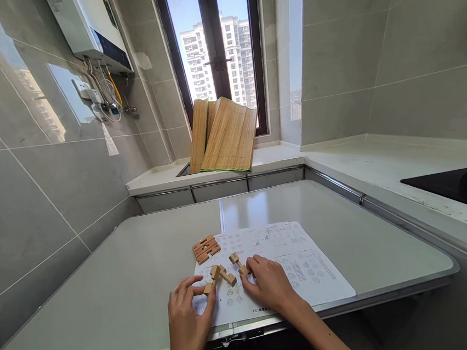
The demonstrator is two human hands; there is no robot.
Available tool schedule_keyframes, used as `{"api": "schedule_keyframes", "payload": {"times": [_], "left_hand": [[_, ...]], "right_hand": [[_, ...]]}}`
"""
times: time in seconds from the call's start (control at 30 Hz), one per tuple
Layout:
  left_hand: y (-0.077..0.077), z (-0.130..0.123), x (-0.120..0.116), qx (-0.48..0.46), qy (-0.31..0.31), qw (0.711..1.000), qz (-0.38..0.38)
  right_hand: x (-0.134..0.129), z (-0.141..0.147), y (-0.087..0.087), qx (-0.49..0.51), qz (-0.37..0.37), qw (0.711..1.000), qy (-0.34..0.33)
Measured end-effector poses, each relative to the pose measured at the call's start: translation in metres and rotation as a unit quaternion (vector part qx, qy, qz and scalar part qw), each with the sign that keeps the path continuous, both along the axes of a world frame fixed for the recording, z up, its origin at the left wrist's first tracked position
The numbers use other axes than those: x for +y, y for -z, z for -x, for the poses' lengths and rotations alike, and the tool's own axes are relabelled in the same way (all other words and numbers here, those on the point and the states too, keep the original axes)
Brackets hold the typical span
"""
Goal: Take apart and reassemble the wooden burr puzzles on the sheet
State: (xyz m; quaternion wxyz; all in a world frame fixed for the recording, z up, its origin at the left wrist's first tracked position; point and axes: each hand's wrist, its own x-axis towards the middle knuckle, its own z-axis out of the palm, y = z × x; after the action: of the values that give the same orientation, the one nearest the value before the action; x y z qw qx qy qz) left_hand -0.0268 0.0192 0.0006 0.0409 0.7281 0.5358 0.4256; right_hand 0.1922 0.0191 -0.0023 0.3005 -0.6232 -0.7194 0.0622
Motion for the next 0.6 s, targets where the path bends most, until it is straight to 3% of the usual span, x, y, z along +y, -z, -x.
{"api": "schedule_keyframes", "payload": {"times": [0.13, 0.27, 0.6], "left_hand": [[0.008, 0.015, 0.009, 0.073, -0.054, 0.996, 0.005], [0.010, 0.015, 0.011, 0.120, -0.071, 0.990, -0.009], [0.009, 0.017, 0.017, 0.134, -0.036, 0.990, 0.018]], "right_hand": [[0.004, 0.003, -0.005, -0.046, 0.037, 0.998, 0.010], [0.004, 0.009, -0.005, -0.080, 0.067, 0.995, 0.010], [0.017, 0.039, -0.015, -0.095, 0.089, 0.991, -0.022]]}}
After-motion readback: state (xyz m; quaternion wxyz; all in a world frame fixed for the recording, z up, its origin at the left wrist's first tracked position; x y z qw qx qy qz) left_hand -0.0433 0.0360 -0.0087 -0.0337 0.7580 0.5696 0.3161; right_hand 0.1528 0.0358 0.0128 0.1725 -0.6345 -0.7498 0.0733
